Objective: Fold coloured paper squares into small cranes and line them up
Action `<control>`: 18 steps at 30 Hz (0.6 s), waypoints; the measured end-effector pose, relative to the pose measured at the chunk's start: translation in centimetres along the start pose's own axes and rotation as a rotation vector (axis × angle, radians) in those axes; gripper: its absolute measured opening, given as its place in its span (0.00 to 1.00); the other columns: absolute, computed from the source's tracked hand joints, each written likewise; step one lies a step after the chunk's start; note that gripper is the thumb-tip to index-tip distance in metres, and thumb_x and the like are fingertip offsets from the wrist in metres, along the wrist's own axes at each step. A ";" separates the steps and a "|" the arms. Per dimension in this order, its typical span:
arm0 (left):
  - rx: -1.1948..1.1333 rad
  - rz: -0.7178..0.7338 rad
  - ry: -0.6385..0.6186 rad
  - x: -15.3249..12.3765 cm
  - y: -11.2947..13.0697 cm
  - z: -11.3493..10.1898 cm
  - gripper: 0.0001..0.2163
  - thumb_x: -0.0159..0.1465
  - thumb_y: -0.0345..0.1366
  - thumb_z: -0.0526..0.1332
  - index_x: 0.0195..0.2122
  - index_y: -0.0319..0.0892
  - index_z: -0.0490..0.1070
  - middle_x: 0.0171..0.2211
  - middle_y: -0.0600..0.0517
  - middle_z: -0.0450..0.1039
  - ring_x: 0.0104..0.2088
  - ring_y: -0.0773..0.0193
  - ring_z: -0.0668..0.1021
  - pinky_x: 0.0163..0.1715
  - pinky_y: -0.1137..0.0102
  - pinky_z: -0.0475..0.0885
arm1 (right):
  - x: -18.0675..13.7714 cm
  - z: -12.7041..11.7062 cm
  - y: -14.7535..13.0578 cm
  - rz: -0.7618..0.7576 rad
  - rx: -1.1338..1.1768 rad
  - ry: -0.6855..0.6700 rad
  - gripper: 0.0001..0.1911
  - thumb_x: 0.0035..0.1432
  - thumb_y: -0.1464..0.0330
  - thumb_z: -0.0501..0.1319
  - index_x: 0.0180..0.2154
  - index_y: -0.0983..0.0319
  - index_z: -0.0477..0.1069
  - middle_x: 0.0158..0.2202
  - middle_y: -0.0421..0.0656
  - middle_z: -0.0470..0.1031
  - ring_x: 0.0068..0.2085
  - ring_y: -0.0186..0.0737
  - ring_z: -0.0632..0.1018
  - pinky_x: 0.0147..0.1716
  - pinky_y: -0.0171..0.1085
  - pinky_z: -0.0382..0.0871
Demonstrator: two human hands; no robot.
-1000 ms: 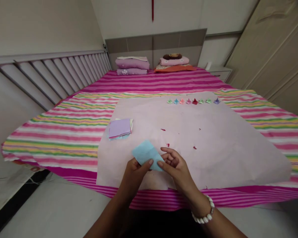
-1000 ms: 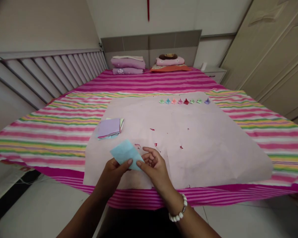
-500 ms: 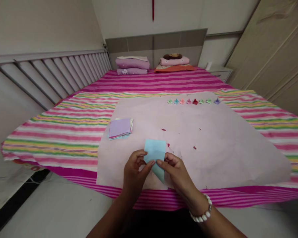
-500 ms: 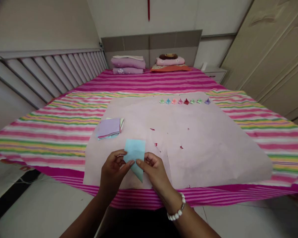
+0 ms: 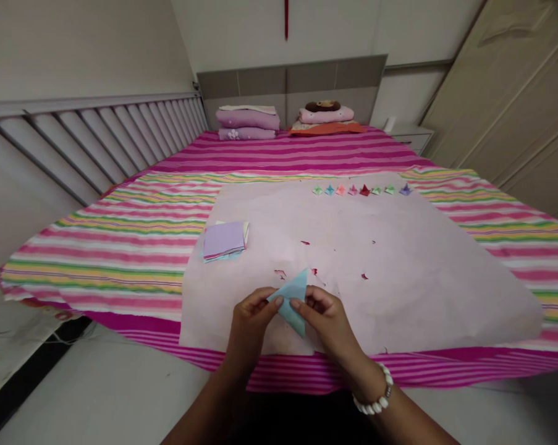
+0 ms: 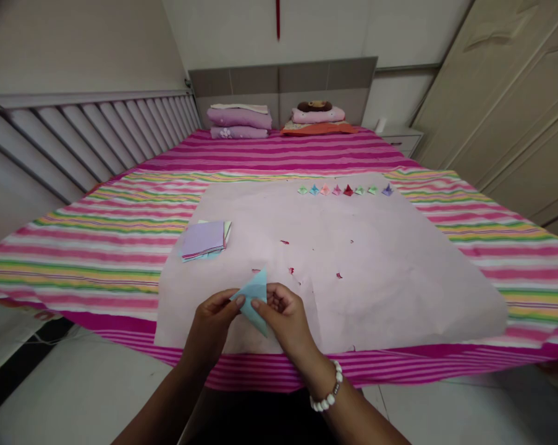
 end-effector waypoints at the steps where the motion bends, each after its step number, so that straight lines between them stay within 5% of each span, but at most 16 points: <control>1: -0.024 -0.037 -0.002 0.0 -0.3 0.0 0.09 0.53 0.38 0.69 0.34 0.40 0.79 0.31 0.51 0.78 0.35 0.63 0.76 0.39 0.69 0.71 | 0.1 0.1 0.1 0.000 0.024 0.016 0.12 0.48 0.63 0.71 0.34 0.60 0.75 0.26 0.38 0.74 0.27 0.34 0.72 0.28 0.34 0.67; 7: -0.096 -0.179 -0.031 -0.2 -0.7 0.5 0.11 0.50 0.41 0.71 0.28 0.38 0.78 0.24 0.53 0.75 0.28 0.67 0.73 0.34 0.71 0.69 | 0.3 0.5 -0.1 0.059 0.146 0.090 0.28 0.38 0.67 0.75 0.43 0.59 0.71 0.29 0.37 0.74 0.30 0.36 0.74 0.31 0.36 0.71; 11: 0.005 -0.191 -0.050 -0.3 -0.6 0.5 0.13 0.51 0.43 0.70 0.24 0.37 0.76 0.21 0.55 0.71 0.25 0.70 0.70 0.28 0.74 0.65 | 0.4 0.7 -0.4 0.106 0.066 0.019 0.13 0.44 0.63 0.72 0.28 0.63 0.74 0.23 0.38 0.72 0.26 0.36 0.72 0.28 0.37 0.68; 18: -0.107 -0.219 -0.059 -0.1 -1.2 0.0 0.14 0.51 0.44 0.70 0.22 0.37 0.74 0.20 0.55 0.69 0.25 0.70 0.69 0.29 0.74 0.65 | 1.1 -0.2 -1.7 -0.043 0.051 0.172 0.13 0.50 0.63 0.69 0.21 0.62 0.71 0.20 0.36 0.68 0.25 0.32 0.67 0.28 0.34 0.61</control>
Point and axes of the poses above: each hand's wrist, its own x-axis towards the middle knuckle, its own z-axis out of the palm, y = z × x, the point moved 2 cm from there along x, towards the middle knuckle
